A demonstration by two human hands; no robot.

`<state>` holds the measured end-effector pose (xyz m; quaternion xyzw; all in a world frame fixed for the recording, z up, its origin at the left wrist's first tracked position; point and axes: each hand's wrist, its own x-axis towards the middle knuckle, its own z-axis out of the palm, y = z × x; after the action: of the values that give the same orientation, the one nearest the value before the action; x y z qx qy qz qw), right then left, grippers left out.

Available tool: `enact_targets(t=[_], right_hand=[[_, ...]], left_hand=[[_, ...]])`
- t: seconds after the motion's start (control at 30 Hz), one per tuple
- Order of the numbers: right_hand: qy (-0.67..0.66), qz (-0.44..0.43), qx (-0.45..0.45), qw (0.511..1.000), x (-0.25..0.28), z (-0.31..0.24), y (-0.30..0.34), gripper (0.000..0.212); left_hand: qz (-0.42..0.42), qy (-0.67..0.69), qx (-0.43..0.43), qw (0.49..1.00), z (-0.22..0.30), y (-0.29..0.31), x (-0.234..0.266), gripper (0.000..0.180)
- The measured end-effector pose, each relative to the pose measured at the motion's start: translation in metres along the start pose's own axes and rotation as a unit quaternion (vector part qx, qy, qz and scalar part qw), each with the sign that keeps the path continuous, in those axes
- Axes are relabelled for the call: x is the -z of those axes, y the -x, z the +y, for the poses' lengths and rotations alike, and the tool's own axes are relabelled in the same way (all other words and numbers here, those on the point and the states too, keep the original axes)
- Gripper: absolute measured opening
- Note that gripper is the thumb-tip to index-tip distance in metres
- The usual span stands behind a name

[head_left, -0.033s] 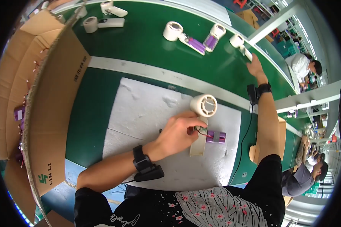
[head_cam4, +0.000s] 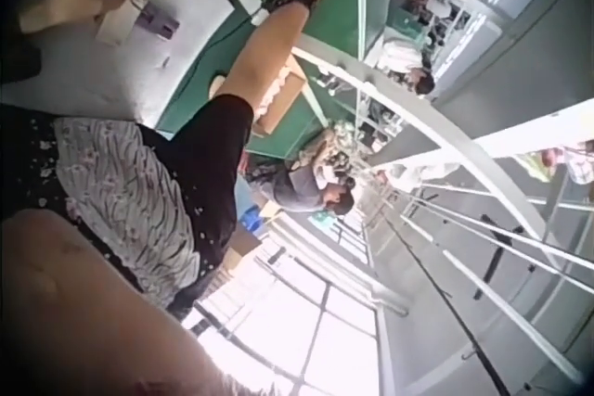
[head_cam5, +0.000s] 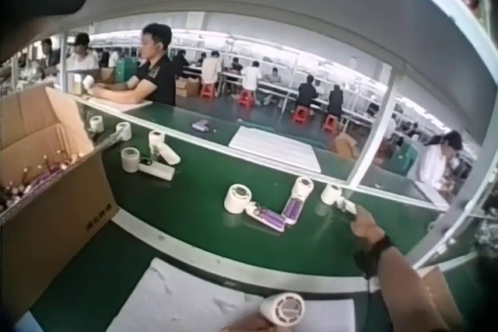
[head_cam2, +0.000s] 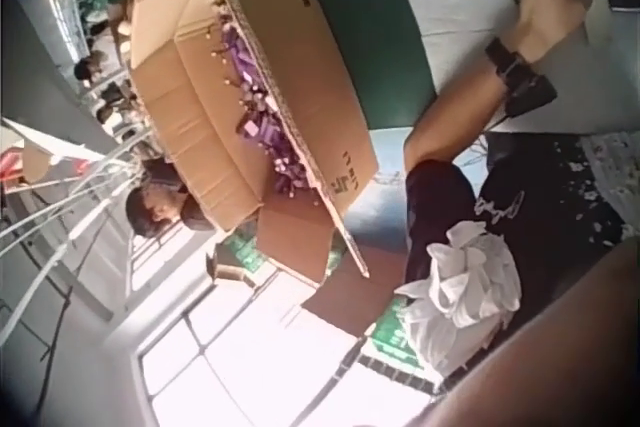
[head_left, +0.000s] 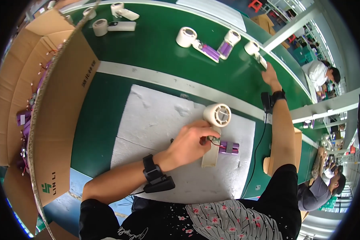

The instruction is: Assembling handheld mini fans by connecting batteries and circuit boards to the plastic housing.

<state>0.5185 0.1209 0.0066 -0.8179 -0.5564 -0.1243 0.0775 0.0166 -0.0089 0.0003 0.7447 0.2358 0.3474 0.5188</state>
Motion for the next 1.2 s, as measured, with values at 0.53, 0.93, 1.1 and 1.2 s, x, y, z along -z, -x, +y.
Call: enact_targets(t=[0.53, 0.93, 1.1, 1.2], right_hand=[[-0.067, -0.174, -0.045, 0.981, 0.148, -0.129, 0.228, 0.024], [-0.309, -0.112, 0.199, 0.923, 0.153, -0.212, 0.302, 0.044], [-0.362, -0.178, 0.231, 0.885, 0.126, -0.201, 0.297, 0.050], [-0.507, -0.376, 0.139, 0.763, 0.134, -0.195, 0.299, 0.056]], left_hand=[[-0.010, -0.001, 0.023, 1.000, -0.006, 0.008, 0.008, 0.030], [-0.036, 0.019, 0.069, 0.997, 0.001, 0.006, 0.010, 0.030], [-0.025, -0.003, 0.067, 0.997, 0.000, 0.006, 0.011, 0.033], [-0.030, -0.029, 0.056, 0.998, 0.000, 0.006, 0.012, 0.034]])
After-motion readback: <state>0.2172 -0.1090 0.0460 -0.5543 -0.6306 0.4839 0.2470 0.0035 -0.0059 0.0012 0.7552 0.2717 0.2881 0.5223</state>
